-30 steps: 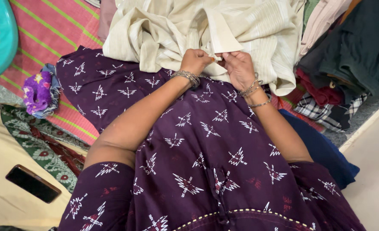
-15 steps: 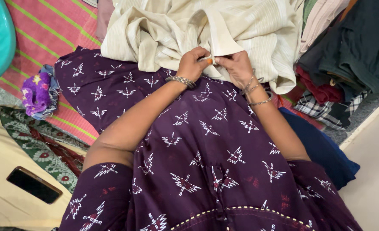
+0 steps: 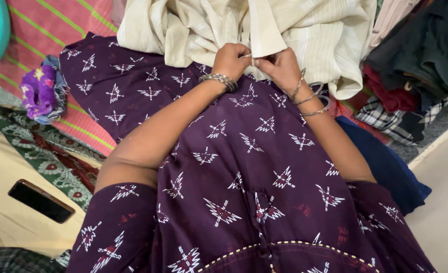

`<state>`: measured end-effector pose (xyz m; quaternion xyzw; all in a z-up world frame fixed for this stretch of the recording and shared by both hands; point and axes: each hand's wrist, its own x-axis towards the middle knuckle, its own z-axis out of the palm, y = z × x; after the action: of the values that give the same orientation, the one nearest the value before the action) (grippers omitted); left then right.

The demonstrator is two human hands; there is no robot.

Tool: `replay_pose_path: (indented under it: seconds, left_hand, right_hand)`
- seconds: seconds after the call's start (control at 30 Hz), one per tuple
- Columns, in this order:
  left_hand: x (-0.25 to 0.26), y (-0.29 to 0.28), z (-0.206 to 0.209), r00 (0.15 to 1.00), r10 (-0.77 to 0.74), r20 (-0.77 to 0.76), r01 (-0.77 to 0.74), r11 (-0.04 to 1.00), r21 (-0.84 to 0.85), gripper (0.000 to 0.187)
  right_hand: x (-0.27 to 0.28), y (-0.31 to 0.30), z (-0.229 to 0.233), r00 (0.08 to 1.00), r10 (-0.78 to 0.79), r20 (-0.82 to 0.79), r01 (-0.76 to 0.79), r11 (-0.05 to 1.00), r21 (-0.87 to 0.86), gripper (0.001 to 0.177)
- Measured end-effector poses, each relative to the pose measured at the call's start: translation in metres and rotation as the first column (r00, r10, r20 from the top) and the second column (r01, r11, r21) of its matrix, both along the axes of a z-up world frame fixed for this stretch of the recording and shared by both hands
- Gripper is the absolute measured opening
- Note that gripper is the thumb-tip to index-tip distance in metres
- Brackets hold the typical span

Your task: The person buttons a white shirt by hand while sitting on a mat. They align the placket, fasten buttons one by one, and smooth the fabric. The shirt remains on the lap throughout the clip.

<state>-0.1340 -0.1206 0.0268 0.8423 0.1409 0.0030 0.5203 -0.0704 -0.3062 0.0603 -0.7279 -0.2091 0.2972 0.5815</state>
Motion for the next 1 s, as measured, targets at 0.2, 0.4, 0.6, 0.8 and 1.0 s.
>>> replay_pose_path:
  seconds: [0.2, 0.4, 0.6, 0.8, 1.0]
  left_hand:
    - [0.001, 0.002, 0.005, 0.999, 0.039, -0.014, -0.041, 0.955, -0.294, 0.016]
    - [0.003, 0.004, 0.003, 0.999, 0.005, 0.042, 0.016, 0.869, -0.494, 0.012]
    - [0.000, 0.006, 0.001, 0.999, 0.007, 0.051, 0.006, 0.970, -0.242, 0.016]
    - [0.000, 0.002, -0.001, 0.998, 0.058, -0.026, -0.061, 0.992, -0.115, 0.013]
    - [-0.003, -0.001, 0.000, 0.995, 0.055, -0.082, -0.062, 0.994, -0.087, 0.012]
  right_hand:
    - [0.001, 0.001, 0.007, 0.994, -0.008, -0.104, 0.024, 0.989, 0.147, 0.019]
    - [0.004, -0.001, 0.013, 0.961, 0.003, -0.277, 0.087, 0.946, 0.311, 0.030]
    - [0.003, 0.002, 0.006, 0.995, 0.023, -0.096, -0.008, 0.989, 0.149, 0.022]
    - [-0.002, 0.005, -0.004, 0.953, 0.068, 0.296, -0.042, 0.995, -0.094, 0.018]
    - [-0.007, 0.009, -0.001, 0.876, 0.085, 0.474, -0.031, 0.992, -0.120, 0.019]
